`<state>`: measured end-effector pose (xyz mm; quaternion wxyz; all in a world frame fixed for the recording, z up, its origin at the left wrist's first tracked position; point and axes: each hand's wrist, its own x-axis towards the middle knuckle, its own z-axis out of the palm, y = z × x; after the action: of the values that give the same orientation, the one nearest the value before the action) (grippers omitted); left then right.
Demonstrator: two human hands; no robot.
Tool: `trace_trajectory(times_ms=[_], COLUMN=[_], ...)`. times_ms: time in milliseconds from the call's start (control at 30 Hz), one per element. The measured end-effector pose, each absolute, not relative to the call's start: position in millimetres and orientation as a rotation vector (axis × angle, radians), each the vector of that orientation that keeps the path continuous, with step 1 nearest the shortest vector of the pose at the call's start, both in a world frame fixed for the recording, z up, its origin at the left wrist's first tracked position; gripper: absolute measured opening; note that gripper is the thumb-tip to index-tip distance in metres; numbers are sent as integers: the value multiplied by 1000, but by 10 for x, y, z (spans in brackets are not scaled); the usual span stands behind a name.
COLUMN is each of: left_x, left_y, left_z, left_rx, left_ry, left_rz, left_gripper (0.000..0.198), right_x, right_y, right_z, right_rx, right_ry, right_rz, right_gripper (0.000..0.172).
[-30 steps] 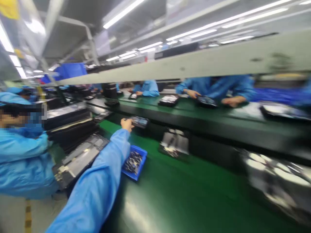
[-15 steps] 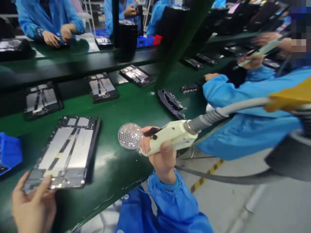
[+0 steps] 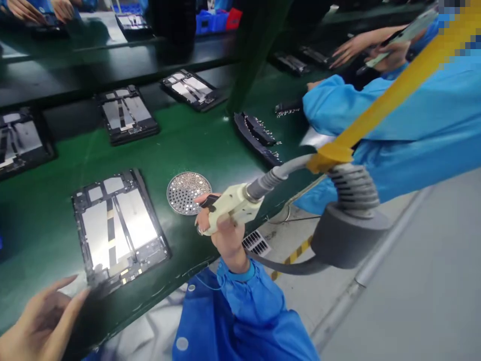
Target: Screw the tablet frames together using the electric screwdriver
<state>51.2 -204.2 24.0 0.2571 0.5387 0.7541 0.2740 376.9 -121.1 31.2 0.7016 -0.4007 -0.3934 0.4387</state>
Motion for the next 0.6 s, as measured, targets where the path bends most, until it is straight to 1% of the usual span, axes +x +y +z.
trace_trajectory(times_ms=[67,100,167,233,367,500,600], left_x=[694,820,1102,1358,1614,1624,1603], left_y=[-1932,-1867,-1729,-1603,-1495,-1554,-1586], left_z=[299,323,349,338,255,215,214], left_rx=[1698,1783,1849,1853,1835,1799,1822], left_ry=[1824,1666,1392,1234,1216,1239,1211], left_rz=[800,822,855,856,884,1027,1124], left_gripper=[40,34,26,22,13,9,8], right_x=[3740,3717,3655,3579,3432,3342,3304], right_y=[-1199,-1193,-1177,-1156,-1107,-1082,-1086], right_z=[400,454,568,668,769,767,763], right_rx=[-866,-842,-777,-706,-579,-484,-497], right_ry=[-874,-870,-850,-824,-825,-860,-864], right_rz=[1003,1022,1070,1147,1297,1406,1448], right_gripper=[63,64,66,69,73,75,76])
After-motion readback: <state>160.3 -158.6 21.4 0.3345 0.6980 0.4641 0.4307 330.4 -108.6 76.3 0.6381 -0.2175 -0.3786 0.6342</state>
